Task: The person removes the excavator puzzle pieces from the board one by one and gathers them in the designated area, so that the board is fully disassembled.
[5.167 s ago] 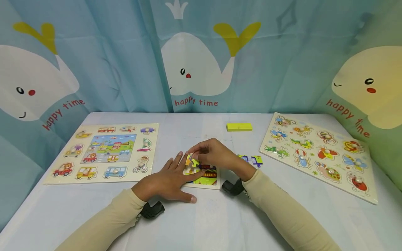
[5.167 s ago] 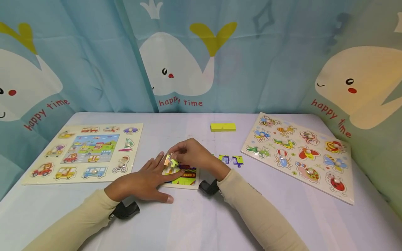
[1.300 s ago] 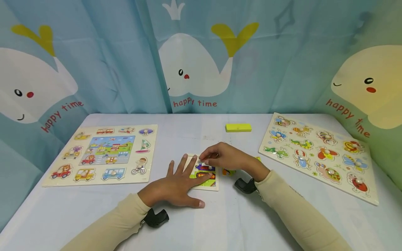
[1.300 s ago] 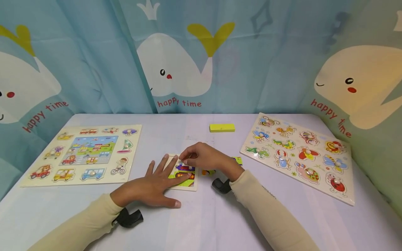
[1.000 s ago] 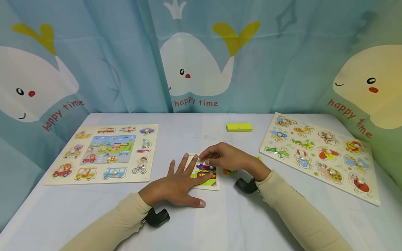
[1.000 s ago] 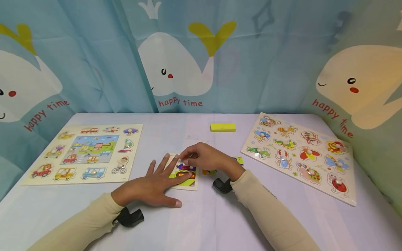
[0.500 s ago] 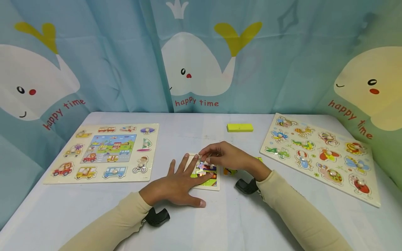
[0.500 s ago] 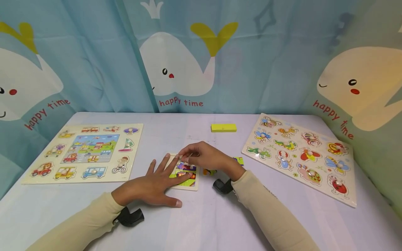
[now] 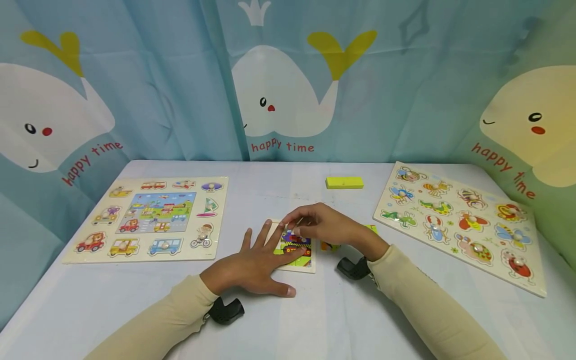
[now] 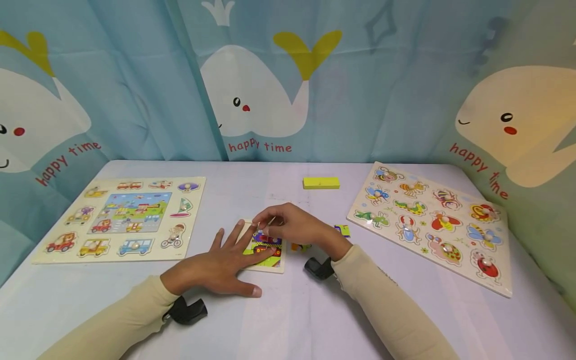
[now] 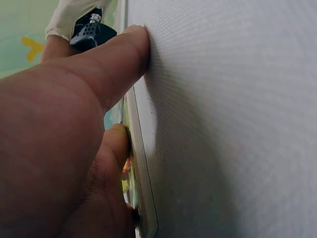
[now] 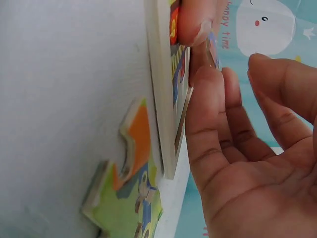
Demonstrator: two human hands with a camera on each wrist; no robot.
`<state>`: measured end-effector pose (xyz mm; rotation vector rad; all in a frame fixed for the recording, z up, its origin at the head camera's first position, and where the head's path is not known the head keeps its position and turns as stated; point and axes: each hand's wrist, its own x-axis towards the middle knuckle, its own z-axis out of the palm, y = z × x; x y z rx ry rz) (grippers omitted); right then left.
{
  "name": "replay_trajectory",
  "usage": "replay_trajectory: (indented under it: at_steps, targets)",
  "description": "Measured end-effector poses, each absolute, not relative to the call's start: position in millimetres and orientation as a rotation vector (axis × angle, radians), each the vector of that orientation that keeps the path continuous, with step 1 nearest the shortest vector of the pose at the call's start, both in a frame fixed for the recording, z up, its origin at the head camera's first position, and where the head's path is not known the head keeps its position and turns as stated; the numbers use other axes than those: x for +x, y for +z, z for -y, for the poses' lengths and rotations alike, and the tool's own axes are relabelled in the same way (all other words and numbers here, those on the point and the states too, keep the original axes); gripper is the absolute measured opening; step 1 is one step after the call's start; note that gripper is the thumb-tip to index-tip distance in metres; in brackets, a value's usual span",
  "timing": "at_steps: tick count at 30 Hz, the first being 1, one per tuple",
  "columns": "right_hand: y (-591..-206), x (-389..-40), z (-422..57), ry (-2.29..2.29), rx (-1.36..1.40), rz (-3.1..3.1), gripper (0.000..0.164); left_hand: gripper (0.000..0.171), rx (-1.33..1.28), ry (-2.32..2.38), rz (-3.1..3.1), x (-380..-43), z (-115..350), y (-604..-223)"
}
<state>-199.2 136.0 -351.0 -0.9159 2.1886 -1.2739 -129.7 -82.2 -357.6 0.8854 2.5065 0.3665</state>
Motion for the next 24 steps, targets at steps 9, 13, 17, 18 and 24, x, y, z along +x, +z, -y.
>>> replay_trajectory:
  at_steps: [9, 13, 17, 18, 24]
  targets:
    - [-352.0, -198.1, -135.7, -1.275, -0.854, -2.164, 0.033, 0.079, 0.895, 0.354, -2.511, -129.1, 81.2, -359.2]
    - [-351.8, -197.9, -135.2, -1.266, -0.835, -2.154, 0.027, 0.079, 0.896, 0.346, -2.509, -129.4, 81.3, -359.0]
    - [-351.5, -197.4, -134.8, -1.261, -0.861, -2.158, 0.021, 0.079, 0.901, 0.339, -2.514, -129.9, 82.0, -358.8]
    - [-351.7, -197.4, -134.8, -1.259, -0.871, -2.16, 0.021, 0.079, 0.901, 0.338, -2.515, -130.0, 82.1, -358.9]
    - [-353.9, -198.0, -134.0, -1.254, -0.914, -2.17, 0.02, 0.079, 0.89, 0.335, -2.512, -129.8, 81.7, -359.0]
